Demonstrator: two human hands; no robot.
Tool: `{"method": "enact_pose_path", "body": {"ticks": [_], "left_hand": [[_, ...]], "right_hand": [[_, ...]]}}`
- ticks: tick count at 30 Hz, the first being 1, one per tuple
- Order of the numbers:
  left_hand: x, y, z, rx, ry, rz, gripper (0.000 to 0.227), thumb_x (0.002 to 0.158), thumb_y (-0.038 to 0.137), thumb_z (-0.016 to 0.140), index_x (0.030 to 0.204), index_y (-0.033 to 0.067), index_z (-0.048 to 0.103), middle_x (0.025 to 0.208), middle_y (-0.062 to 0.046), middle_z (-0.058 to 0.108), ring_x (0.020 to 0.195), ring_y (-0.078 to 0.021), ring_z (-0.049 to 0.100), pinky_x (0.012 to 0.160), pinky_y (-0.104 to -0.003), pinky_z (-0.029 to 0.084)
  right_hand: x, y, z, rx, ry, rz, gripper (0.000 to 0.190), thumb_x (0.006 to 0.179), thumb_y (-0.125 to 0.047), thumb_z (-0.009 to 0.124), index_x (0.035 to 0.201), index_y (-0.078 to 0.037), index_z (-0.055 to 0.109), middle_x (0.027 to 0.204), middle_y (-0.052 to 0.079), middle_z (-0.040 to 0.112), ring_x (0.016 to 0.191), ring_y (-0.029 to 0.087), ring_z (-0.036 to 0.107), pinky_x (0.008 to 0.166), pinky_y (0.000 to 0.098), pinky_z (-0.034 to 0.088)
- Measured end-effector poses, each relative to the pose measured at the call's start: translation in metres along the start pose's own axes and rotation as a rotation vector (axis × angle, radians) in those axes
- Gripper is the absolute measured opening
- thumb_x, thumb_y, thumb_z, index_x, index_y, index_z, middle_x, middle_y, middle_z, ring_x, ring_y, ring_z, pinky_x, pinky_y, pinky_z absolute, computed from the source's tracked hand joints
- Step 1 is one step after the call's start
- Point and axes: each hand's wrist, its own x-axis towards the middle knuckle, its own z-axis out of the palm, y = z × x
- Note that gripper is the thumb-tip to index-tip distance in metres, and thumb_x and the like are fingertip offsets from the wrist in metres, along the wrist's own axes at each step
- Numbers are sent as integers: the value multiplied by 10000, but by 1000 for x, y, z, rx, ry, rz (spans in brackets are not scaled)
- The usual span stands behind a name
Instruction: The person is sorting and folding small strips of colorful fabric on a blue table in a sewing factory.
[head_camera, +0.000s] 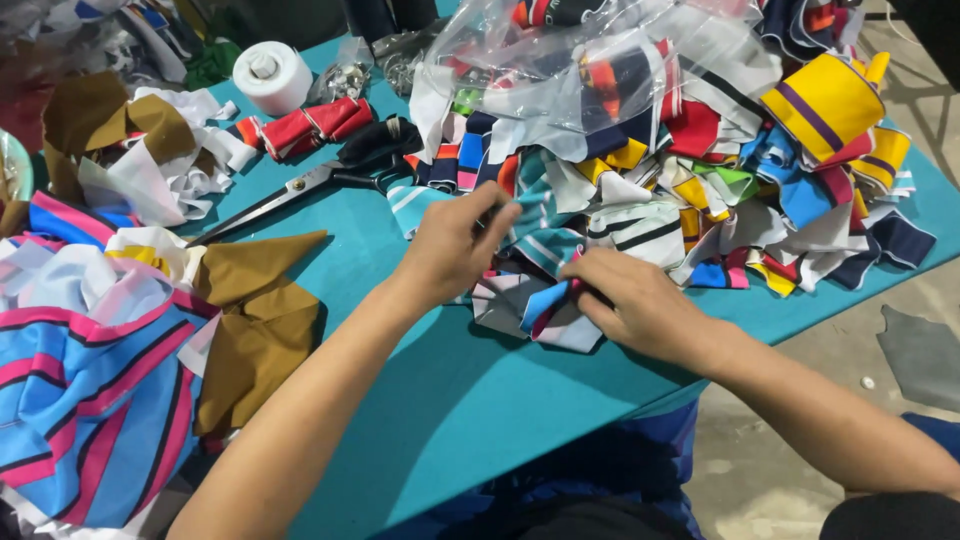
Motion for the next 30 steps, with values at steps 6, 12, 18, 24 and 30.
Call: {"method": "enact_pose_path", "body": {"ticks": [6,12,18,24,30], "left_hand": [[-15,3,-28,-217,182,-29,234,1105,241,516,972,129,673,652,-80,650,602,-199,638,572,-319,556],[-59,-1,-46,-238,209,-127,231,1099,230,526,965,141,692,713,-62,711,673,-189,688,599,-302,579],[-94,21,-75,-262,301,-32,117,1055,114,583,1067,100,698,708,-86,722,657,-199,725,609,-323,601],[-109,24,-88,-354,444,-24,108,1032,78,596,1133,104,623,720,-66,707,666,-152,717,651,-308,612],[-121,-14,-89,-307,765,-135,92,1040,113,585,1130,121,604,630,-96,652,591,-183,695,579,-287,572]], "right_hand": [[45,-51,-49,-269,-517,323,405,1007,-343,527,1339,-123,603,958,173,775,878,409,768,708,496,622],[61,-55,-26,-361,-156,97,482,804,-187,673,1286,-186,662,986,70,730,996,355,702,793,488,580],[95,-66,3,121,-10,-286,293,818,-65,750,1101,-50,677,1174,144,701,1111,412,663,934,481,545],[116,-83,35,399,-263,-90,347,890,-145,776,1219,-105,674,1069,172,764,1085,450,708,949,567,536],[108,-87,63,731,-329,53,52,938,-94,730,974,-71,761,757,135,780,780,261,783,747,419,608]]}}
